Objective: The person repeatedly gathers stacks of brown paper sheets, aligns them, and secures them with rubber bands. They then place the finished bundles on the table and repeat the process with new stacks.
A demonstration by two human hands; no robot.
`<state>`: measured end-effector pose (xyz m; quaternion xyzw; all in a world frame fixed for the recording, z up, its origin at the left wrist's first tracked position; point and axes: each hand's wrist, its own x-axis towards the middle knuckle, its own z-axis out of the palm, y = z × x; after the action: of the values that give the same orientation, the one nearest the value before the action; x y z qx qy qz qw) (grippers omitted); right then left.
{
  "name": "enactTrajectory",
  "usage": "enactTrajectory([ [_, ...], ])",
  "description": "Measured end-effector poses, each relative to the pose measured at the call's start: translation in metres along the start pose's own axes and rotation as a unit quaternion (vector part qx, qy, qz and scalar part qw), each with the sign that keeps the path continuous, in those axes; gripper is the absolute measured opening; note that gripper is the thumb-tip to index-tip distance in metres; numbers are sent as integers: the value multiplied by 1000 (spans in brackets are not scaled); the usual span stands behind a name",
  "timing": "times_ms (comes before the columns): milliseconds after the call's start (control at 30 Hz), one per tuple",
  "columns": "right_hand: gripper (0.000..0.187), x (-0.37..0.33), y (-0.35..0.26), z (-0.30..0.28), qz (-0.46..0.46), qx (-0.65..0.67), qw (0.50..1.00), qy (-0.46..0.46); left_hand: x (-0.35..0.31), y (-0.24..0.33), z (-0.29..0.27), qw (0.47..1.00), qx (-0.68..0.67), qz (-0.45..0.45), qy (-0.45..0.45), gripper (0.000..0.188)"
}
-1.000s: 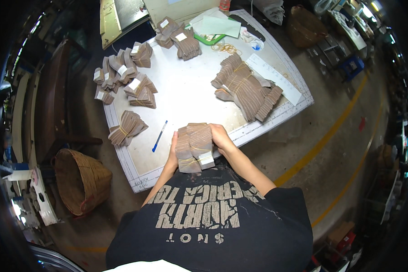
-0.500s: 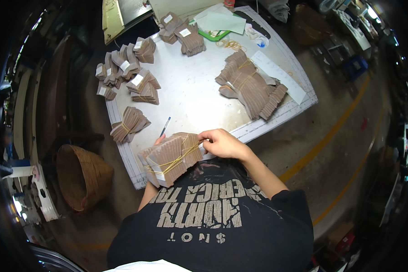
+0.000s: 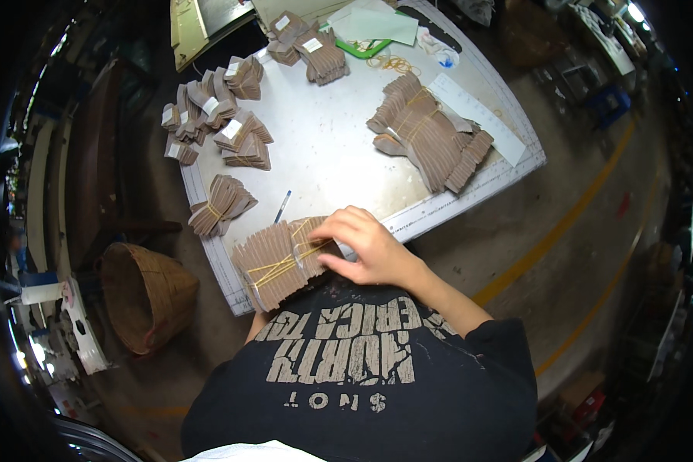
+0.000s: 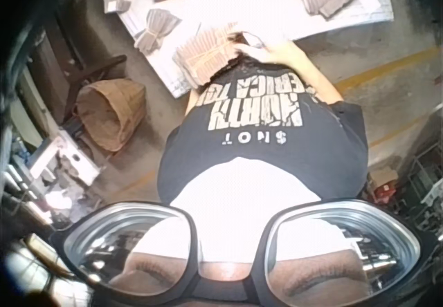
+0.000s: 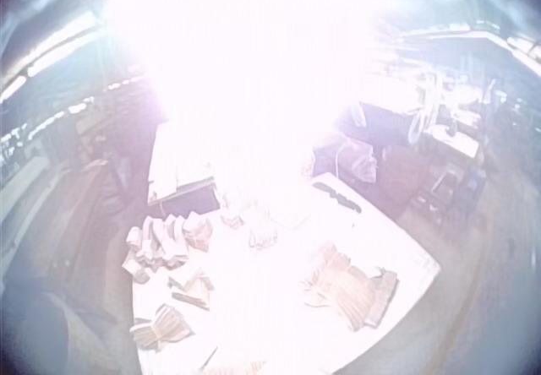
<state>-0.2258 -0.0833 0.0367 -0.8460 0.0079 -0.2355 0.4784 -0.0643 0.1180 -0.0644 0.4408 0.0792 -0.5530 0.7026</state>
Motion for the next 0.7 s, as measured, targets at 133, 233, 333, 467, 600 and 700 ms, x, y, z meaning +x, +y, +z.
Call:
enactTrajectory([
  [133, 28, 4, -1, 11, -51, -35, 998, 7, 6, 0, -3, 999, -29, 7, -33, 54],
  [233, 22, 5, 4, 12, -58, -37, 998, 5, 9, -2, -4, 997, -47, 10, -55, 54],
  [333, 17, 8, 5, 12, -49, -23, 999, -2, 10, -4, -3, 995, -61, 14, -72, 54],
  [467, 14, 12, 2, 9, -18, -12, 1000, -22, 9, -8, -2, 992, -83, 21, -92, 55],
  [600, 14, 12, 1, 7, -6, -10, 999, -40, 7, -12, -1, 989, -99, 25, -103, 55],
  [700, 13, 11, 2, 3, 19, 23, 998, -59, 6, -15, -1, 987, -109, 25, -112, 56],
])
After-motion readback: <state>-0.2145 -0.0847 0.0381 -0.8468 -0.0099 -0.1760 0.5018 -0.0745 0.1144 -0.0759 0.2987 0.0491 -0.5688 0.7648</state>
